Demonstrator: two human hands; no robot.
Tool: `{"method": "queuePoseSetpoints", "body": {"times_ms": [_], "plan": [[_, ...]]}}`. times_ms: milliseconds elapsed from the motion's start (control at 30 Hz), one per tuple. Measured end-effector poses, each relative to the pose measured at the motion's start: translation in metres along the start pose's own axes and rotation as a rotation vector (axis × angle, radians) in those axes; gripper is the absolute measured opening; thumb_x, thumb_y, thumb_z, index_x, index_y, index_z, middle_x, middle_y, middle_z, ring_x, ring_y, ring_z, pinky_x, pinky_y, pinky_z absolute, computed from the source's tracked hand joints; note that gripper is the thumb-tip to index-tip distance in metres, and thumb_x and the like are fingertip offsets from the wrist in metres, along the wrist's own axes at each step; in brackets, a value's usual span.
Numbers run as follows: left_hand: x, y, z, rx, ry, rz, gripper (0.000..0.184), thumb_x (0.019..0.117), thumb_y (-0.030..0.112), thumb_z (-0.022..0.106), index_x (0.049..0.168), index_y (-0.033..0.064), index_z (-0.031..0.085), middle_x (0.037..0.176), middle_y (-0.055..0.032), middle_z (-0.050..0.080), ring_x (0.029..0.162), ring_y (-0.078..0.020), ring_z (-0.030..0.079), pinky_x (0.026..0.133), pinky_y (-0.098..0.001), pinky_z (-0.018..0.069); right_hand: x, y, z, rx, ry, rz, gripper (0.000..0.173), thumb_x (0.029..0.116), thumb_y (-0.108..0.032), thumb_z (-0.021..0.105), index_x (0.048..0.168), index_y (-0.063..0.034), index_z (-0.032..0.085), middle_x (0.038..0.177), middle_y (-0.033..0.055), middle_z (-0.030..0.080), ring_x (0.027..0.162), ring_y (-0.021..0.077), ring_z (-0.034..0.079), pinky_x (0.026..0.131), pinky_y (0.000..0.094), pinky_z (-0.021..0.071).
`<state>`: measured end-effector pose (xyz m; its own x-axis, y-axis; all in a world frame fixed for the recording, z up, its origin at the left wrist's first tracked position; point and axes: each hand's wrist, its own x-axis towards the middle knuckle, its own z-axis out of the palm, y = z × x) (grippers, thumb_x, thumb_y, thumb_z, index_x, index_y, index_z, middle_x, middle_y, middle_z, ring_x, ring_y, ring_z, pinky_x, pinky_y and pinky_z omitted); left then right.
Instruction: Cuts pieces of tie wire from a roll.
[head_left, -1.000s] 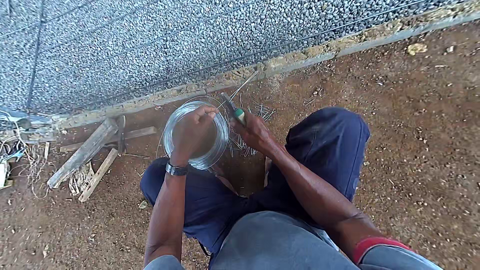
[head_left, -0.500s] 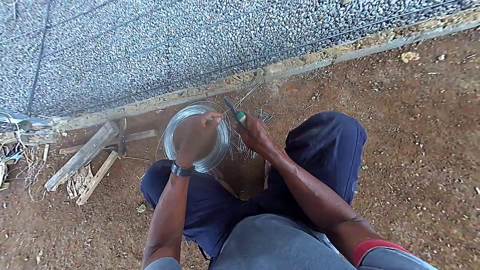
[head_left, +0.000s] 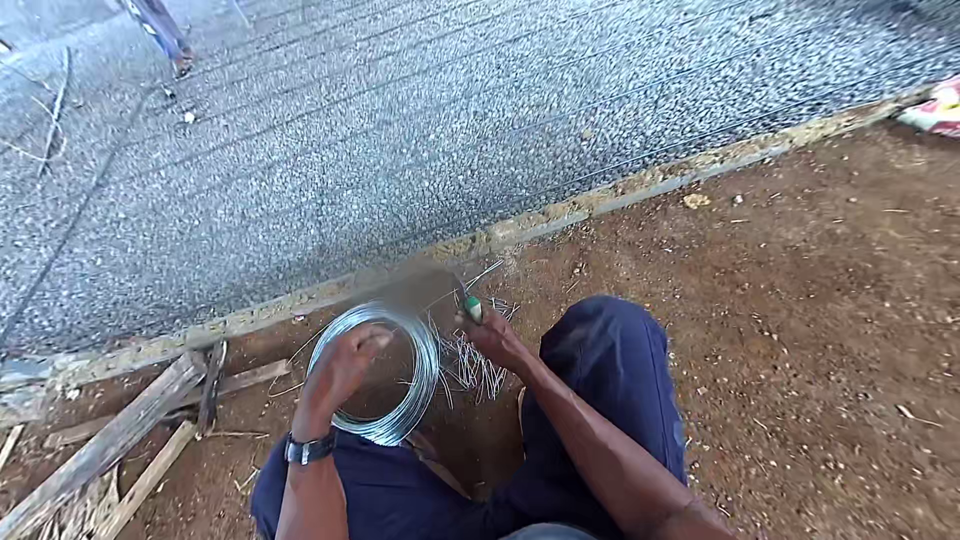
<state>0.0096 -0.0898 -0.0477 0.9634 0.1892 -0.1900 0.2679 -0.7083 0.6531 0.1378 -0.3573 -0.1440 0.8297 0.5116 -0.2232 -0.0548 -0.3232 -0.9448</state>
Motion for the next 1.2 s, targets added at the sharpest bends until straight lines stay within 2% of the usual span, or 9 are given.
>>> {"method": "queuePoseSetpoints", "body": {"times_ms": [167, 367, 500, 733, 833, 900, 1000, 1133, 1200], "plan": [[-0.005, -0.013, -0.01, -0.024, 0.05, 0.027, 0.028, 0.102, 0.042, 0.056, 0.113, 0.0247, 0.075, 0.092, 0.0047, 0.071, 0.079, -0.0104, 0.066, 0.074, -0.037, 0.0557, -0.008, -0.001, 0.004, 0.188, -0.078, 0.024, 0.043, 0.1044, -0.038, 0.058, 0.131, -0.0056, 0.052, 0.088, 0.0079, 0.07, 0.065, 0.0195, 0.068, 0.062, 0.038, 0.0607], [-0.008, -0.016, -0.009, 0.001, 0.053, -0.006, 0.028, 0.1001, 0.045, 0.058, 0.112, 0.0257, 0.075, 0.091, 0.0044, 0.071, 0.078, -0.0113, 0.066, 0.072, -0.0384, 0.0561, -0.004, 0.006, 0.009, 0.1, 0.011, 0.071, 0.037, 0.101, -0.043, 0.059, 0.11, -0.0077, 0.064, 0.074, 0.0059, 0.066, 0.058, 0.0193, 0.064, 0.059, 0.0415, 0.0573], [-0.009, -0.014, -0.003, -0.017, 0.035, 0.023, 0.026, 0.0996, 0.044, 0.058, 0.111, 0.0266, 0.075, 0.089, 0.0056, 0.071, 0.074, -0.0112, 0.064, 0.068, -0.0357, 0.0531, -0.005, 0.008, 0.006, 0.098, 0.035, 0.092, 0.039, 0.0988, -0.045, 0.063, 0.105, -0.0069, 0.065, 0.072, 0.006, 0.063, 0.057, 0.0185, 0.061, 0.057, 0.0417, 0.0551], [-0.012, -0.003, 0.014, -0.16, -0.121, 0.085, 0.029, 0.1034, 0.026, 0.053, 0.124, 0.0216, 0.073, 0.121, 0.0064, 0.072, 0.087, -0.01, 0.068, 0.076, -0.0299, 0.0562, -0.017, 0.003, 0.004, 0.509, -0.102, 0.138, 0.044, 0.104, -0.049, 0.056, 0.102, -0.0041, 0.057, 0.063, 0.0044, 0.055, 0.047, 0.0167, 0.055, 0.047, 0.0344, 0.0527], [-0.014, 0.007, 0.026, -0.18, -0.216, 0.073, 0.033, 0.1055, 0.024, 0.049, 0.132, 0.0203, 0.068, 0.119, 0.0015, 0.071, 0.079, -0.0106, 0.064, 0.069, -0.0293, 0.0539, -0.019, -0.002, 0.007, 0.778, -0.145, 0.178, 0.037, 0.1079, -0.04, 0.051, 0.109, -0.0037, 0.057, 0.074, 0.0053, 0.062, 0.056, 0.016, 0.06, 0.055, 0.0333, 0.057], [-0.016, 0.018, 0.036, -0.174, -0.251, 0.018, 0.035, 0.1065, 0.026, 0.047, 0.136, 0.021, 0.065, 0.103, -0.0015, 0.071, 0.073, -0.0122, 0.062, 0.066, -0.0308, 0.0526, -0.016, 0.0, 0.009, 0.858, -0.168, 0.157, 0.035, 0.1082, -0.039, 0.051, 0.121, -0.0065, 0.057, 0.085, 0.0071, 0.067, 0.063, 0.0158, 0.064, 0.061, 0.0327, 0.0584], [-0.017, 0.024, 0.053, -0.259, -0.285, -0.058, 0.035, 0.1068, 0.026, 0.049, 0.138, 0.019, 0.062, 0.089, -0.0021, 0.069, 0.069, -0.0115, 0.059, 0.067, -0.0299, 0.0508, -0.014, 0.007, 0.013, 0.89, -0.192, 0.11, 0.044, 0.1052, -0.049, 0.052, 0.127, -0.0128, 0.062, 0.089, 0.0053, 0.069, 0.062, 0.012, 0.063, 0.056, 0.0285, 0.0568], [-0.016, 0.015, 0.072, -0.377, -0.349, -0.066, 0.034, 0.1057, 0.022, 0.052, 0.138, 0.0165, 0.062, 0.085, -0.0056, 0.07, 0.065, -0.0121, 0.06, 0.064, -0.0288, 0.0513, -0.019, -0.002, 0.011, 0.961, -0.18, 0.097, 0.042, 0.1057, -0.048, 0.051, 0.128, -0.015, 0.062, 0.102, 0.0065, 0.071, 0.066, 0.0118, 0.064, 0.057, 0.0275, 0.0562], [-0.015, 0.011, 0.077, -0.383, -0.374, -0.06, 0.034, 0.1054, 0.021, 0.052, 0.138, 0.0165, 0.061, 0.085, -0.0072, 0.071, 0.066, -0.014, 0.062, 0.064, -0.0297, 0.0532, -0.008, 0.001, 0.013, 1.055, -0.151, 0.073, 0.035, 0.1066, -0.039, 0.053, 0.124, -0.0087, 0.06, 0.1, 0.0105, 0.07, 0.065, 0.0167, 0.065, 0.058, 0.0328, 0.0588]]}}
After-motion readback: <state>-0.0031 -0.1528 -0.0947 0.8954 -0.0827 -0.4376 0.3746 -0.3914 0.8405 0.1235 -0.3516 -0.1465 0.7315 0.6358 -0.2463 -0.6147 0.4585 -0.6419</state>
